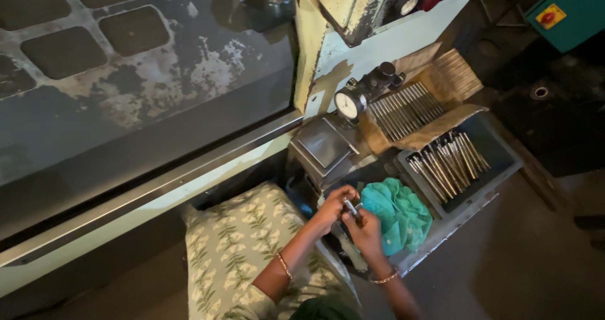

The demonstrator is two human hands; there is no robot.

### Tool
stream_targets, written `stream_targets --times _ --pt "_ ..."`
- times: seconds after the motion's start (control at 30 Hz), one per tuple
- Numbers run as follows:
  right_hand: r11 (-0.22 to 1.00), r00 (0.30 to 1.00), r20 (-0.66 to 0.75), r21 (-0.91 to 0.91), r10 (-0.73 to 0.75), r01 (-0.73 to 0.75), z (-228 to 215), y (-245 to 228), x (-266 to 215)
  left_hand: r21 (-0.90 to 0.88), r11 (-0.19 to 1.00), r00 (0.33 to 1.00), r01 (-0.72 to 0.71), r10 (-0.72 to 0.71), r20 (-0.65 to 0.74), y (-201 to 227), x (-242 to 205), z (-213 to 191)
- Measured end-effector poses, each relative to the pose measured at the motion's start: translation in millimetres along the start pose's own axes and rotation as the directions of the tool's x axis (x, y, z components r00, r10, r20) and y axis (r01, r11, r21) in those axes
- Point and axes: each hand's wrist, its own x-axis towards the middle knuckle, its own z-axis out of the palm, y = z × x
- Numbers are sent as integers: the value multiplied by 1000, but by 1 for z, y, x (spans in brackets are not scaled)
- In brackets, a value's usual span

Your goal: The person operates a press machine by inserting a metal rod into a mold, closing the press, and then removing the rod. They repeat this process multiple times, handling the rods and operating the machine's lever.

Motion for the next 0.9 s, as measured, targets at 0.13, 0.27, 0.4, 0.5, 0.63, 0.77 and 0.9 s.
stream_targets --times 0.13,0.27,0.4,0.5,0.63,0.77,0.9 --pt "980 980 -199 201 33 8 -3 38 6 42 989 959 142 -127 -255 -60 26 -22" --pt "855 970 24 468 243 -226 -23 33 22 394 905 911 160 19 -413 -80 37 -32" --pt "783 883 31 447 468 -431 -38 9 33 754 656 926 35 263 -271 -58 44 -22" --pt "814 870 -68 396 488 -425 -58 1 36 886 458 943 73 258 -211 -28 36 -6" --pt "797 872 -75 449 483 -403 -76 10 34 988 121 987 97 118 -112 -1 20 30" --pt "834 891 -109 417 440 -361 -73 26 27 995 94 998 40 52 -45 5 25 52" --pt "858 899 -170 413 403 -307 -63 34 23 993 90 980 81 175 -96 -11 35 57"
